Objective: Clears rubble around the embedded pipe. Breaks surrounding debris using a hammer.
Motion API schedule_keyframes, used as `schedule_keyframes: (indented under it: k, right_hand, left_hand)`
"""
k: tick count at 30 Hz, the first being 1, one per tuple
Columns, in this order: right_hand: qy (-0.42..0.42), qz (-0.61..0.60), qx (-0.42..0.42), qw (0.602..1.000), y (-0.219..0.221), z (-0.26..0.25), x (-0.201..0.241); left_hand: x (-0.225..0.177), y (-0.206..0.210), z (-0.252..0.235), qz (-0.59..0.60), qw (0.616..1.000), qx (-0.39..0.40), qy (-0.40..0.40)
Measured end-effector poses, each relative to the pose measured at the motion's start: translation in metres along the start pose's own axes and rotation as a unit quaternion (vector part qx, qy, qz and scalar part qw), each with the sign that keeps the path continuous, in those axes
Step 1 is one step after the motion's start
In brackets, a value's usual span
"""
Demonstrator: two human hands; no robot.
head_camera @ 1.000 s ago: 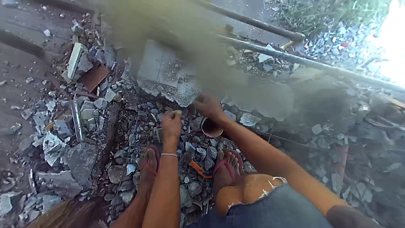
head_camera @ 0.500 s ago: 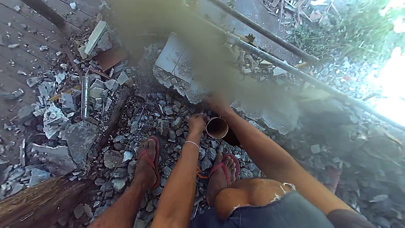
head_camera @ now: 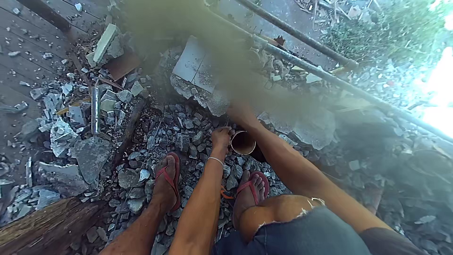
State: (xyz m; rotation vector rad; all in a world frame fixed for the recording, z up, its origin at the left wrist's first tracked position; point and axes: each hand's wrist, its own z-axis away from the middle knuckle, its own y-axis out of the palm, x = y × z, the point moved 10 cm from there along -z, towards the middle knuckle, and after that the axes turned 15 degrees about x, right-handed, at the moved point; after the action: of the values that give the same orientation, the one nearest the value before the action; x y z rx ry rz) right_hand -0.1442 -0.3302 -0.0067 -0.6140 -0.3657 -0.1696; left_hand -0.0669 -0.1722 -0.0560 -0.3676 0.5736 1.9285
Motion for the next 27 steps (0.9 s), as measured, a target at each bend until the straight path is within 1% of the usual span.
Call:
schedule_keyframes:
  k: [5, 9, 13, 16, 19, 21, 22, 24, 27]
  right_hand:
    - [0.033, 0.081, -0.012, 0.996, 0.006, 0.016, 0.009]
    - [0.057, 0.130, 0.012, 0.990, 0.009, 0.018, 0.007]
    - [0.065, 0.162, 0.014, 0.985, 0.007, 0.020, 0.010]
    - [0.068, 0.130, 0.005, 0.989, 0.007, 0.018, 0.004]
    - [0.054, 0.014, -0.041, 0.998, 0.009, 0.015, -0.013]
    - [0.027, -0.031, -0.068, 0.997, 0.017, 0.018, -0.014]
    - [-0.001, -0.026, -0.079, 0.997, 0.021, 0.024, -0.006]
    - [-0.056, 0.042, -0.078, 0.995, 0.034, 0.039, 0.020]
    - [-0.052, 0.188, -0.008, 0.981, 0.040, 0.032, 0.044]
  left_hand:
    - [-0.001, -0.002, -0.001, -0.009, 1.000, 0.009, 0.003]
    - [-0.001, -0.003, -0.002, -0.011, 1.000, 0.015, 0.004]
    - [-0.002, -0.003, -0.002, -0.016, 1.000, 0.023, 0.004]
    - [-0.001, -0.003, -0.003, -0.008, 1.000, 0.024, 0.005]
    - [0.000, -0.003, -0.005, -0.005, 1.000, 0.016, 0.004]
    - [0.002, -0.003, -0.005, -0.007, 1.000, 0.006, 0.006]
    - [0.002, -0.002, -0.004, -0.001, 1.000, -0.003, 0.016]
    - [0.006, -0.001, -0.001, 0.040, 0.998, -0.013, 0.053]
    - [0.012, 0.005, -0.001, 0.147, 0.985, 0.013, 0.092]
